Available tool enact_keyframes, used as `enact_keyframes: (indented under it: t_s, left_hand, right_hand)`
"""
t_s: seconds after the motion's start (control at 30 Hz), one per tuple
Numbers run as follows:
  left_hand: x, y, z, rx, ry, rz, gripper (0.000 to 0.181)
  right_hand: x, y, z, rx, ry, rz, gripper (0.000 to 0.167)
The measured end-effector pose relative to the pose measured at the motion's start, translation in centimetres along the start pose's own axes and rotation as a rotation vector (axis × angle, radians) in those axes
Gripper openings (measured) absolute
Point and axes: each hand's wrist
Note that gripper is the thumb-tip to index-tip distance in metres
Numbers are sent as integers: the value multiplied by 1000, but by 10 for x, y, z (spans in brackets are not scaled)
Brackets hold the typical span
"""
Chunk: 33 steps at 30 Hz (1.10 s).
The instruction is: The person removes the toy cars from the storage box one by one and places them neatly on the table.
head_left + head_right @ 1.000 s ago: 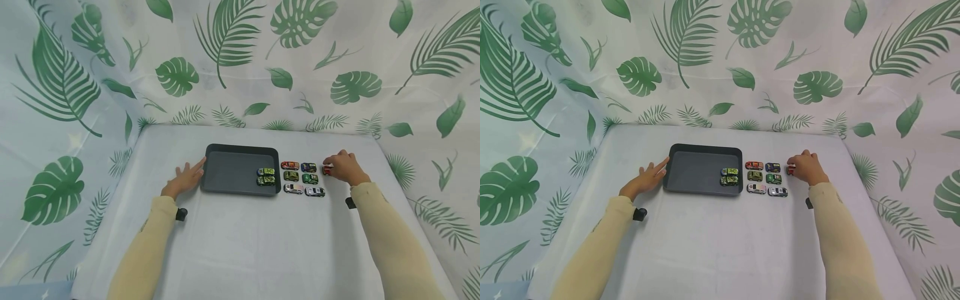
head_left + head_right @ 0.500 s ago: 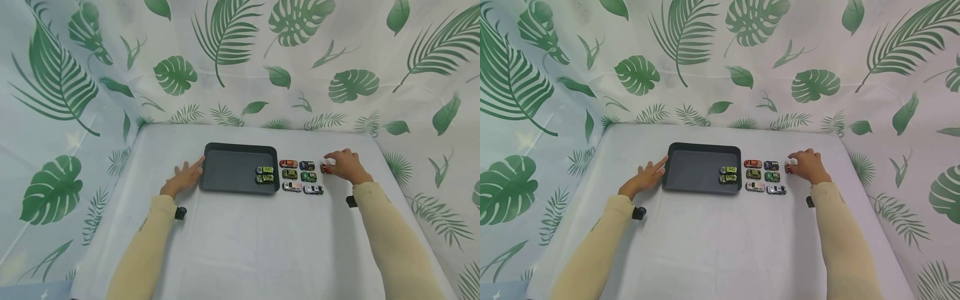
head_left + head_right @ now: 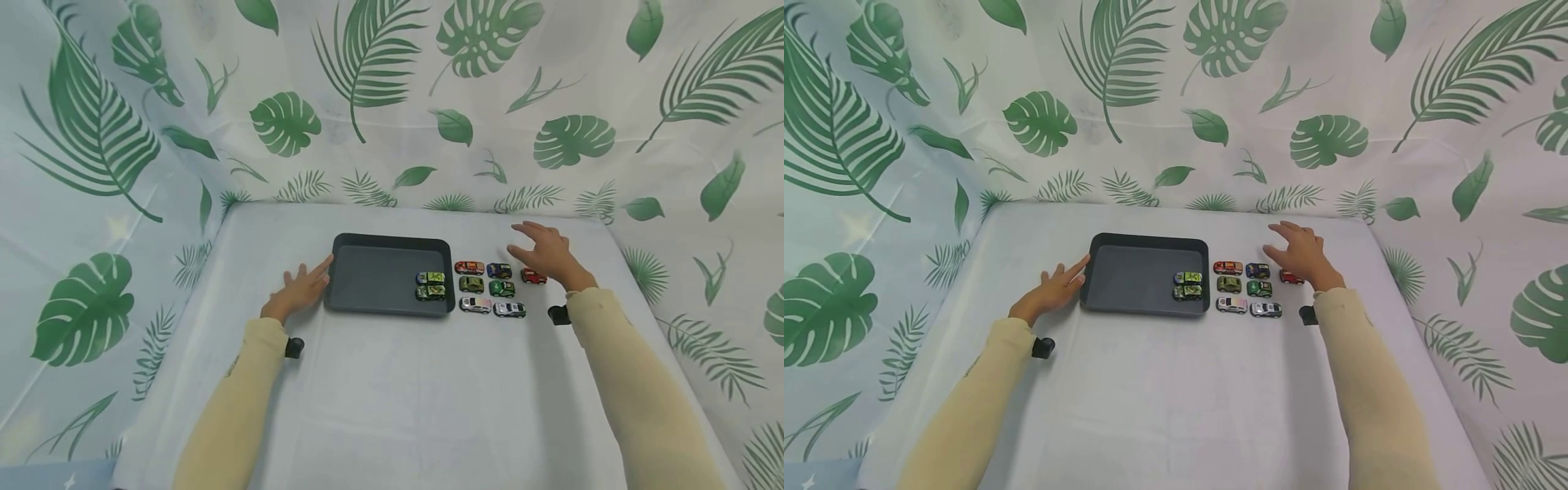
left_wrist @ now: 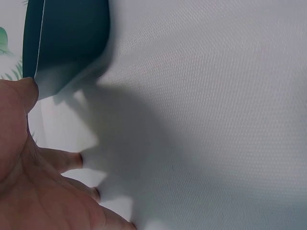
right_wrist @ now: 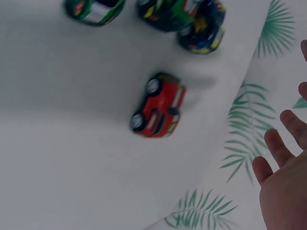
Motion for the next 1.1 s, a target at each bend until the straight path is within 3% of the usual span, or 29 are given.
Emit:
enact_keyframes:
  t_s: [0.2,0.3,0.4,0.63,0.87,1.1]
  left_hand:
    - [-6,21,-17,5,18,8,62]
    - [-5,17,-14,0,15,6,62]
    - [-1,2,-2,-1,-2,-8,63]
    - [1,1,-4,15,5,-26,62]
    - [-1,-9,-2,4,-13,-25,61]
    - [4,-1,-3,17,-21,-55,61]
  right_hand:
    - [-4,-6,21,-53,-41,-44,65]
    - [-3,-10,29,-78,-56,-62,65]
    - [-3,-13,36,-103,-74,-81,66]
    - [-1,-18,50,-141,-117,-120,64]
    - [5,-27,65,-196,-139,-138,60]
    - [19,-32,77,-249,-163,-141,53]
Point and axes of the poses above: each hand's wrist, its own y-axis away from the middle knuckle, its own x-axis out of the palm, z = x × y, and after that the axes turned 1 degree about -x, right-handed
